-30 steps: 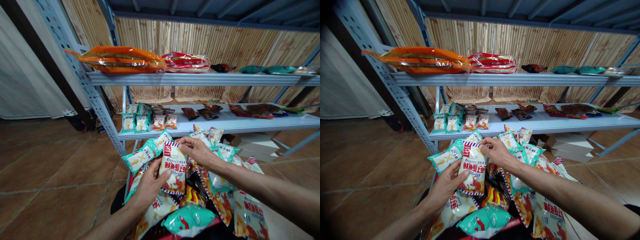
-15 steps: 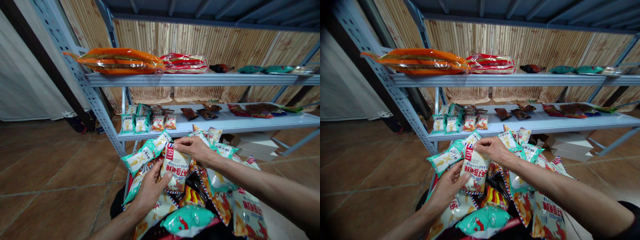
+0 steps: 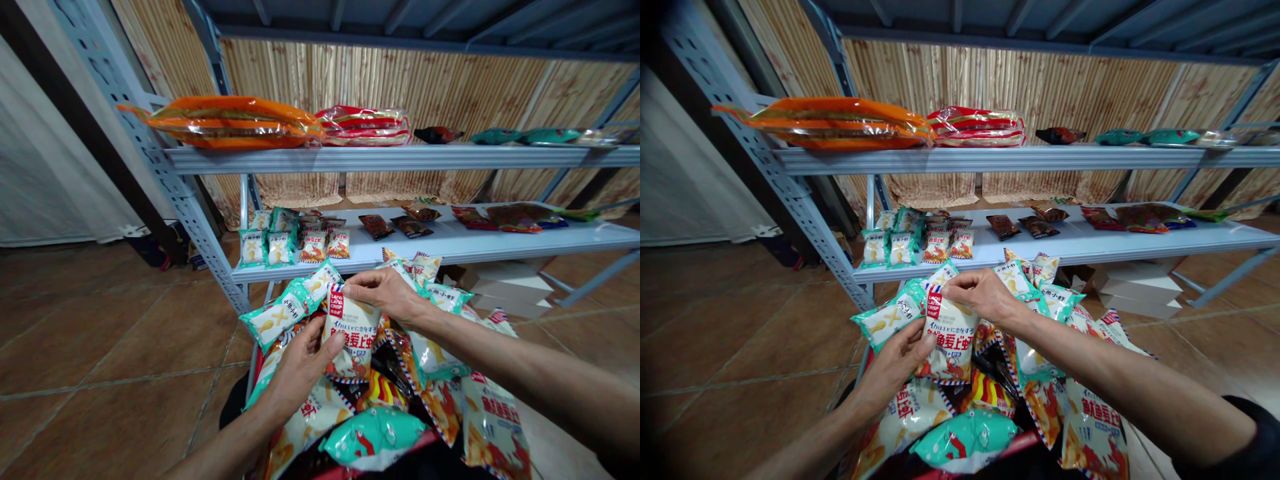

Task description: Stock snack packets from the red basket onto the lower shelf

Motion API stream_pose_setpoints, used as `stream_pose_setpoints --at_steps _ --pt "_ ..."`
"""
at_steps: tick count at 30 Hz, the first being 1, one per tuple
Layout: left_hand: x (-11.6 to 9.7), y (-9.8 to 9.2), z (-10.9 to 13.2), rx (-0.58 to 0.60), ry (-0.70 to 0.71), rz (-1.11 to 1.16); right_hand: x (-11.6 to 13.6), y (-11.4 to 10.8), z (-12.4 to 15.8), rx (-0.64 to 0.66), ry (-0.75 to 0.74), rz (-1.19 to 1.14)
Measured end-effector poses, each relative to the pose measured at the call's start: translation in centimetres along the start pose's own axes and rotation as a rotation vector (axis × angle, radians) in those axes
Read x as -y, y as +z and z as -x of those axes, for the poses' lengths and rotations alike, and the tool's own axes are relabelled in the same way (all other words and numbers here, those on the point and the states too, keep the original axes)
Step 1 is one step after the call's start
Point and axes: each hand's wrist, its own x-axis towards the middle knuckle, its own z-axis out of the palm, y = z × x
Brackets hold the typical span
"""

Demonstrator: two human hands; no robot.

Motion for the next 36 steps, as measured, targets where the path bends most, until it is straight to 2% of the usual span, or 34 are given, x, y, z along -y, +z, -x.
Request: stream_pose_setpoints --at_steps 6,9,14,18,21,28,36 --pt "0.0 0.0 -0.8 -0.031 0.022 -0.006 0.4 0.5 -0.2 0.018 -0.039 0.073" --pt "0.3 0.0 -0.8 -0.047 0.018 -0.002 0.5 0.6 -0.4 0.004 -0.011 0.062" --pt "0.4 -0.1 -0.8 -0.105 0.006 0.037 0.2 0.6 -0.7 -0.026 0.003 -0.064" --pt "0.4 -0.4 -1.2 -0.169 0.066 0.1 -0.4 0.8 -0.3 -0.101 -0.023 -0.176" --pt "0.6 -0.5 -1.6 -0.218 0.121 0.123 -0.7 1.3 0.5 -0.173 0.011 -0.282" --pt "0.6 -0.3 -2.1 -0.273 0.161 0.176 -0.7 2.3 1.6 0.006 0.103 -0.492" --pt "0.7 -0.6 -2.3 -0.31 0.114 0.151 -1.5 2.9 1.0 -0.011 0.141 -0.547"
